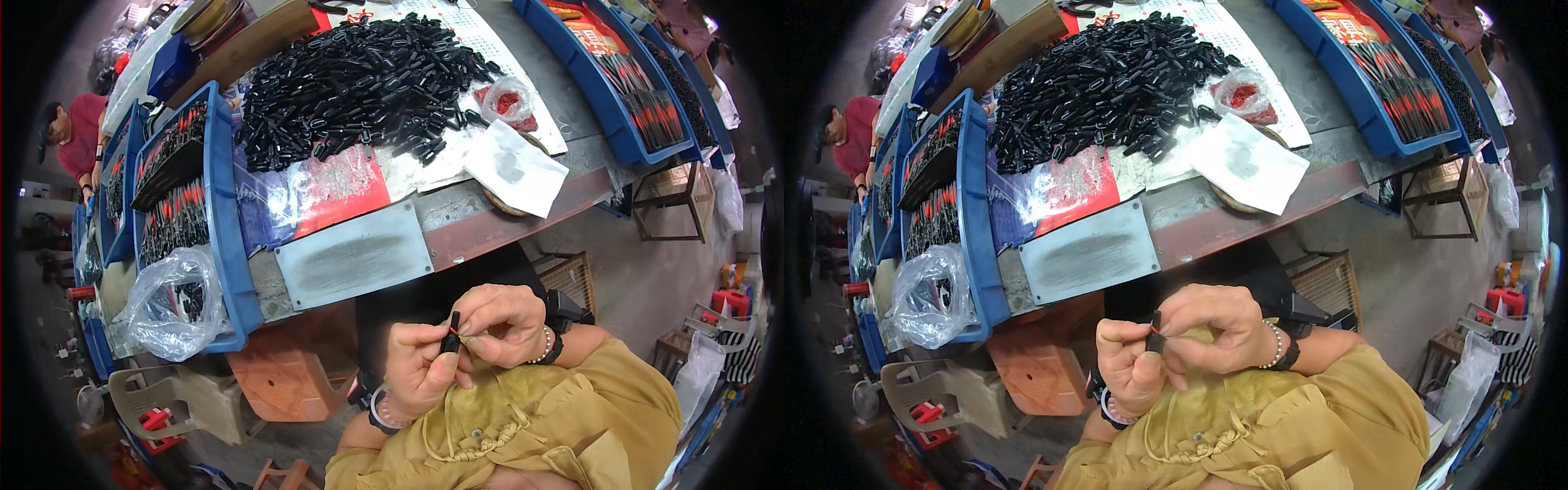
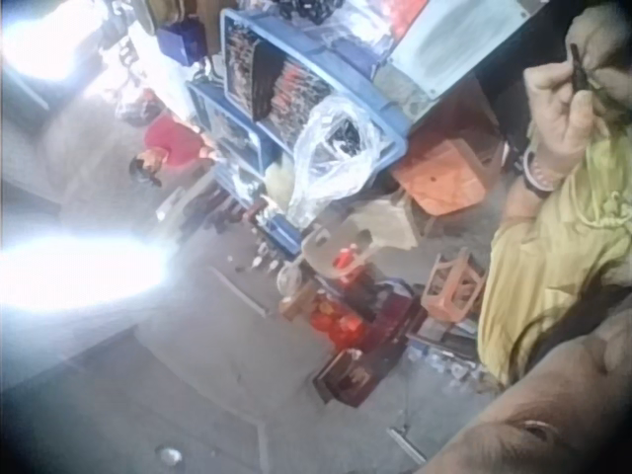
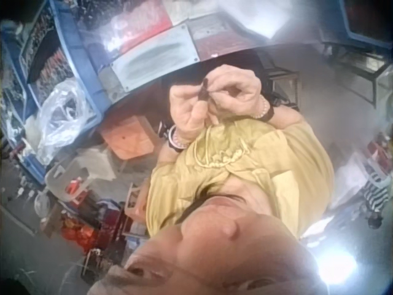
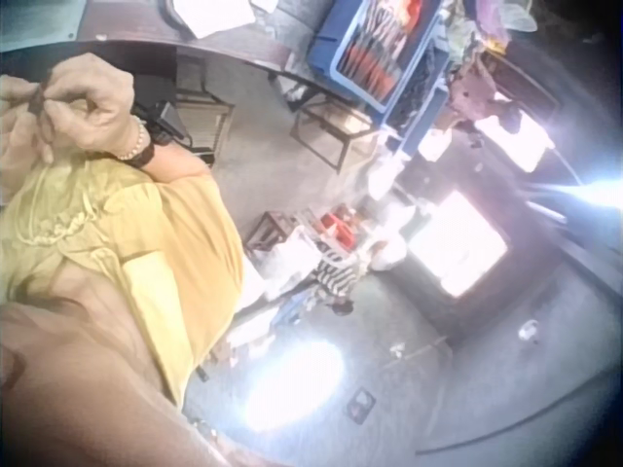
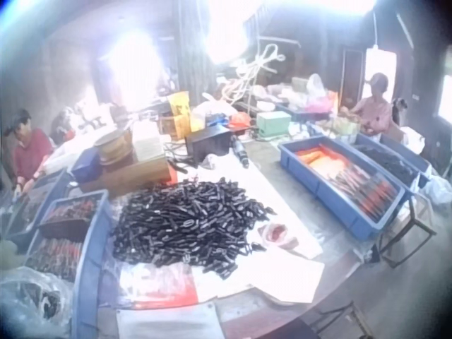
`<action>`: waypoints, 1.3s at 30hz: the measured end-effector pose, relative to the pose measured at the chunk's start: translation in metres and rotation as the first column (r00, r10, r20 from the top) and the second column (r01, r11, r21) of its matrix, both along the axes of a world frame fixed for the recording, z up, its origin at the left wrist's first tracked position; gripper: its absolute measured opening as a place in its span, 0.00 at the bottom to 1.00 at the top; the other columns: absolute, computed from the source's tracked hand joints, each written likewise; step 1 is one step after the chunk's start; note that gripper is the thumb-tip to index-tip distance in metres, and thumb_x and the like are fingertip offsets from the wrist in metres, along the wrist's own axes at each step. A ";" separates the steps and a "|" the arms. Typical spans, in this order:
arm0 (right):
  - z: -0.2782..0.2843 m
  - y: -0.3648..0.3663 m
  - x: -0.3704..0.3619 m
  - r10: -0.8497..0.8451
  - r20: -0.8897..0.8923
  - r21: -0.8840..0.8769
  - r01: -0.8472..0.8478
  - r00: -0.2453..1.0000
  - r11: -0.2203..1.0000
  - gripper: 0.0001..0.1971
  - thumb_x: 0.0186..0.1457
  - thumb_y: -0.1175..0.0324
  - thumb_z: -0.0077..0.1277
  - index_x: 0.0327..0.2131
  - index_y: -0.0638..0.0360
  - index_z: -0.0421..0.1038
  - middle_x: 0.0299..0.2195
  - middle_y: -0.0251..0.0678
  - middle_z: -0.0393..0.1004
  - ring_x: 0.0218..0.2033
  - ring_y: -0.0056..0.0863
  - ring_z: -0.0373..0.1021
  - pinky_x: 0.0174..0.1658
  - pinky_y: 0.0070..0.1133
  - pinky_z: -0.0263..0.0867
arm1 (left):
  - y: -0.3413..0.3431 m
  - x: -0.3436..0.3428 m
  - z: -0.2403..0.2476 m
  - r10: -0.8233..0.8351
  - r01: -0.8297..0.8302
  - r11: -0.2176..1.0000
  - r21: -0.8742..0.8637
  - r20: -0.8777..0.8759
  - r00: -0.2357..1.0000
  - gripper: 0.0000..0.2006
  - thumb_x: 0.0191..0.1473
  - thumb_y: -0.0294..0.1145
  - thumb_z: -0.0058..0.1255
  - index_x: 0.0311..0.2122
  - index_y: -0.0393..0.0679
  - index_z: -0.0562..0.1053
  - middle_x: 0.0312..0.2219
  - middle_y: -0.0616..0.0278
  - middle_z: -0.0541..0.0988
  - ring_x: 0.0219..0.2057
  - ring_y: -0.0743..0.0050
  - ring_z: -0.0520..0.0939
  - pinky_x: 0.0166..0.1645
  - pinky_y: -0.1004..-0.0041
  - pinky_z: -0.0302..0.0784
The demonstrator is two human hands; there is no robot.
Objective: The person repeatedly picks a black plastic key housing from a pile on the table, inserts a small red component into it, and places the assembled unit into a blue tray. The process is repeated continuously throughout the clip.
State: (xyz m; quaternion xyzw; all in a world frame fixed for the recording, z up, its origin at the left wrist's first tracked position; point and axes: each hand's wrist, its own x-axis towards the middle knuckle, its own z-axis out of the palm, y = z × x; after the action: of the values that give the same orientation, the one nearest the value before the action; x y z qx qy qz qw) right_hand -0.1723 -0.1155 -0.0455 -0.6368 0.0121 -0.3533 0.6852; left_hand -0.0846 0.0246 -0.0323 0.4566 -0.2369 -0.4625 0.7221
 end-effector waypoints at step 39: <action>-0.012 0.012 0.007 0.158 -0.181 0.500 -0.047 0.971 0.865 0.07 0.57 0.77 0.44 0.40 0.66 0.66 0.36 0.36 0.71 0.32 0.17 0.70 0.34 0.17 0.67 | 0.002 0.009 -0.021 0.019 -0.019 1.000 -0.001 -0.177 0.984 0.16 0.60 0.25 0.41 0.49 0.41 0.51 0.28 0.50 0.76 0.22 0.71 0.79 0.29 0.77 0.77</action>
State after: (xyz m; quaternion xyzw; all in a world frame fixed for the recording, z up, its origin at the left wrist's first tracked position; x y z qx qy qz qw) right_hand -0.1651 -0.1031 -0.0574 -0.4758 0.1419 -0.2302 0.8370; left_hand -0.0761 0.0270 -0.0537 0.4148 -0.1680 -0.4941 0.7454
